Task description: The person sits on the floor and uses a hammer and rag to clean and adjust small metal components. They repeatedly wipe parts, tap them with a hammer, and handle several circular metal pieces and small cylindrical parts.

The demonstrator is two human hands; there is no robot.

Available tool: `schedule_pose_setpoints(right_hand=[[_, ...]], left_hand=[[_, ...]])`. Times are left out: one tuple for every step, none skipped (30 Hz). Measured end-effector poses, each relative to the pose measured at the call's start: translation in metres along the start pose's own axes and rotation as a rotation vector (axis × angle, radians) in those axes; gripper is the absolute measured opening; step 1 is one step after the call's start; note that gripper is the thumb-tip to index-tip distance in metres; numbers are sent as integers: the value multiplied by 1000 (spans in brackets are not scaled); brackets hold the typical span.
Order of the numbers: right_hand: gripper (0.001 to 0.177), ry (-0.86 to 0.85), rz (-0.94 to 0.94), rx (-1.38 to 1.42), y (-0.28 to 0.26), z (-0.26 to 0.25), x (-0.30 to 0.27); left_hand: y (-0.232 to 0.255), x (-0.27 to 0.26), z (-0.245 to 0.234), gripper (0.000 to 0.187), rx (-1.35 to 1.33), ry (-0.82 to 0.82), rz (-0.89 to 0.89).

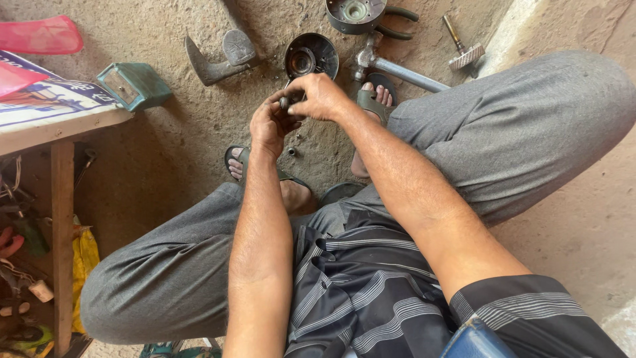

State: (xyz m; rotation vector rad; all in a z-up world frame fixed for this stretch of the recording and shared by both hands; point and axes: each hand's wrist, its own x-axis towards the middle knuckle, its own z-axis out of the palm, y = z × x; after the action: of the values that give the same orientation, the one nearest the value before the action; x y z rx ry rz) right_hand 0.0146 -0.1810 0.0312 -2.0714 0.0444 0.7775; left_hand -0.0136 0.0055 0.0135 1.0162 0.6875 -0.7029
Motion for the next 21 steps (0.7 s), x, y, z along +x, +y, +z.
schedule_pose_setpoints(right_hand=[[41, -8, 41, -8, 4, -1, 3], [40, 62, 85, -9, 7, -3, 5], [40, 131, 128, -10, 11, -6, 7], [40, 202, 174, -10, 13, -7, 8], [40, 188, 186, 3, 15, -7, 8], [41, 178, 198, 16, 16, -9, 9], [41, 167, 210, 28, 16, -9, 9], [41, 116, 158, 53, 14, -7, 8], [41, 65, 106, 77, 12, -3, 7], [40, 11, 52, 101, 9, 3, 6], [42, 21, 24, 90, 6, 8, 4], [44, 29, -4, 78, 4, 13, 3], [46, 38, -32, 66, 1, 16, 2], [40, 122, -65, 34, 1, 13, 6], [33, 205, -99, 2, 0, 7, 12], [27, 286, -133, -28, 1, -2, 21], [21, 420, -77, -33, 3, -18, 32], [17, 546, -13, -32, 7, -30, 42], [18, 587, 21, -6, 10, -45, 54], [18, 638, 54, 15, 14, -65, 66], [19, 582, 114, -80, 16, -81, 74]], left_hand=[[-1, 2, -2, 41, 12, 27, -2], [-1, 4, -5, 39, 19, 66, 25], [-1, 6, -7, 36, 26, 106, 51], [-2, 6, -10, 34, 34, 144, 77], [-3, 6, -12, 33, 13, 133, 66], [-4, 7, -12, 31, -8, 119, 58], [-4, 8, -11, 30, -29, 105, 49], [-3, 9, -10, 28, -42, 82, 50], [-4, 9, -9, 26, -54, 59, 52], [-4, 9, -9, 24, -68, 40, 54], [-4, 9, -8, 21, -76, 36, 65], [-4, 8, -8, 19, -83, 33, 75], [-3, 7, -8, 17, -91, 30, 86], [-1, 7, -6, 15, -99, 44, 109], [0, 7, -5, 13, -108, 59, 133], [2, 8, -3, 11, -116, 76, 155], [4, 10, -1, 10, -130, 46, 193], [4, 8, -3, 10, -141, 24, 220], [3, 7, -5, 10, -152, 2, 248], [4, 8, -2, 10, -136, -17, 268], [6, 8, 2, 10, -122, -36, 288]])
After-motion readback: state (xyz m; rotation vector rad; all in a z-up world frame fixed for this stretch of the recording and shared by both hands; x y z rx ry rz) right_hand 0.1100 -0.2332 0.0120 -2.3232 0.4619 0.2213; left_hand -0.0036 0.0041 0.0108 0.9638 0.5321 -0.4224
